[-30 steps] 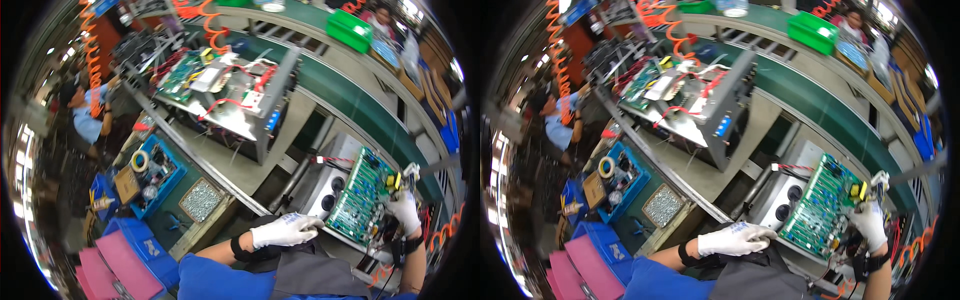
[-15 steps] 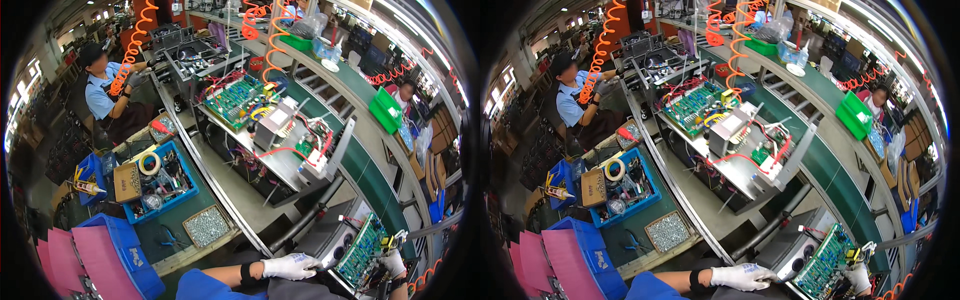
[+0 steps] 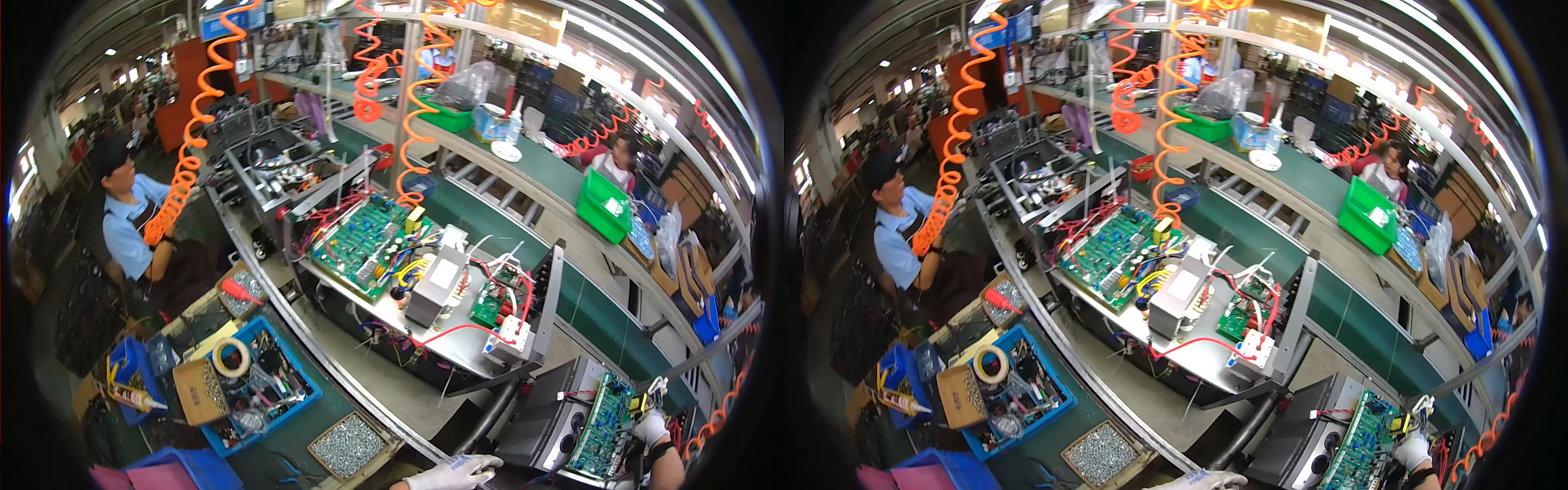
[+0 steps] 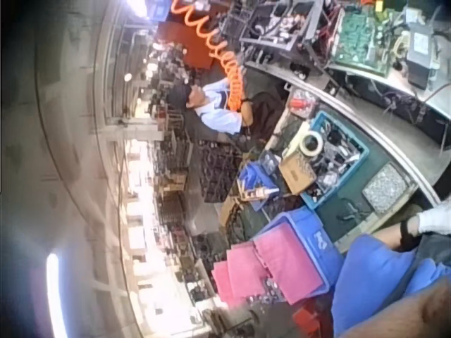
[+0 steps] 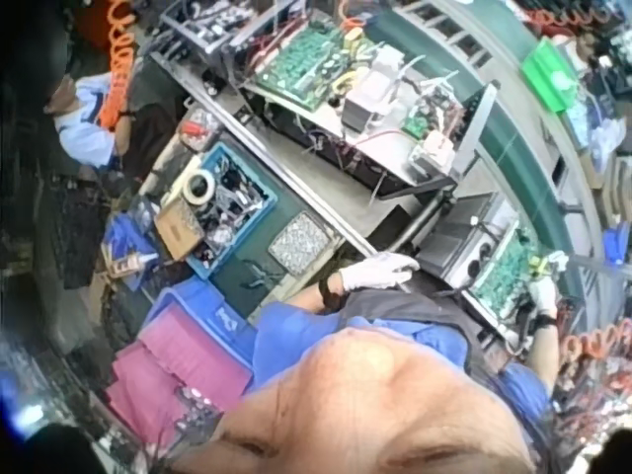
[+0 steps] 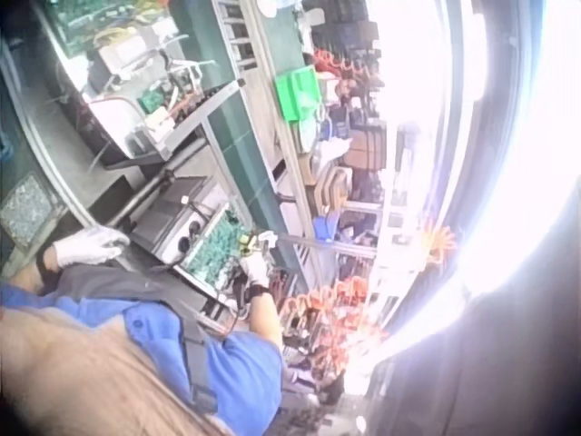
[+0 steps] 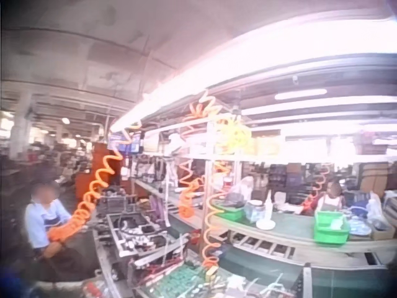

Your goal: The recorder is assembling an electronic device on a production line, connecting wires and components to circuit boards inside a chassis.

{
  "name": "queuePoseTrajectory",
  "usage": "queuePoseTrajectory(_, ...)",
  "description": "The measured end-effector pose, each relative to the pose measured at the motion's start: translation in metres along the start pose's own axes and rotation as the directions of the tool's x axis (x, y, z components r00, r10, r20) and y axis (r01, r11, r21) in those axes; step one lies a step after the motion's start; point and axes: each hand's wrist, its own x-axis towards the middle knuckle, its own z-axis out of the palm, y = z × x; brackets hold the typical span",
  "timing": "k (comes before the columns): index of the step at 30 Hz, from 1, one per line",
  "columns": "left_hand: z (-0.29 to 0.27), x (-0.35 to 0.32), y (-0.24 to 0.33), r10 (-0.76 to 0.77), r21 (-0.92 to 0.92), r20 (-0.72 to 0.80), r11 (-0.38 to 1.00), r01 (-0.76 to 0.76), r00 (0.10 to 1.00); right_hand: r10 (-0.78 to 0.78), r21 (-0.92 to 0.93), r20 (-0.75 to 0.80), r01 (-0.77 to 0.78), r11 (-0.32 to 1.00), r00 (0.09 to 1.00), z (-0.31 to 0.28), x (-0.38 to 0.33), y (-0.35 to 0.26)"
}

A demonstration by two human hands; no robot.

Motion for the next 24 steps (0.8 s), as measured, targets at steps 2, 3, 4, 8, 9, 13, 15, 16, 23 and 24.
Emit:
queuePoseTrajectory(2,0.002,-0.002,-0.004,0.03,-0.031,-0.018,0.999,-0.03,0.999,0.015,-0.042,-0.011,-0.015,0.999,1.0,0.007,0.003,0.004)
queuePoseTrajectory(3,0.003,-0.001,-0.004,0.039,0.0,-0.047,0.999,-0.039,0.998,0.02,-0.056,0.005,-0.02,0.998,1.0,0.001,-0.005,-0.006)
queuePoseTrajectory(4,0.002,-0.001,0.001,0.049,0.032,-0.071,0.998,-0.047,0.996,0.03,-0.069,0.023,-0.028,0.997,0.999,-0.008,-0.014,-0.016)
queuePoseTrajectory(8,0.006,0.002,0.015,-0.131,-0.023,-0.029,0.991,0.13,0.991,0.064,0.026,-0.103,-0.062,0.998,0.993,0.022,-0.023,0.013)
queuePoseTrajectory(9,0.013,0.012,-0.007,-0.034,0.066,0.038,0.997,0.032,0.999,0.039,0.011,-0.062,-0.039,0.999,0.997,0.006,-0.026,-0.005)
queuePoseTrajectory(13,0.025,0.056,0.003,0.036,0.131,0.326,0.988,-0.083,0.945,0.005,0.142,-0.207,0.025,0.99,0.978,-0.036,-0.06,-0.049)
queuePoseTrajectory(15,0.026,0.069,0.038,0.105,0.232,0.399,0.95,-0.211,0.911,-0.107,0.307,-0.129,0.142,0.941,0.986,-0.064,-0.065,-0.05)
queuePoseTrajectory(16,0.027,0.076,0.057,0.0,0.213,0.432,0.972,-0.102,0.902,-0.093,0.308,-0.052,0.104,0.946,0.994,-0.056,-0.052,-0.03)
queuePoseTrajectory(23,0.068,0.118,0.108,0.104,0.384,0.334,0.892,-0.237,0.937,0.044,0.663,-0.427,0.28,0.694,0.903,-0.096,-0.143,0.054)
queuePoseTrajectory(24,0.081,0.123,0.114,0.165,0.424,0.328,0.854,-0.3,0.93,0.051,0.748,-0.236,0.148,0.647,0.97,-0.086,-0.164,0.069)
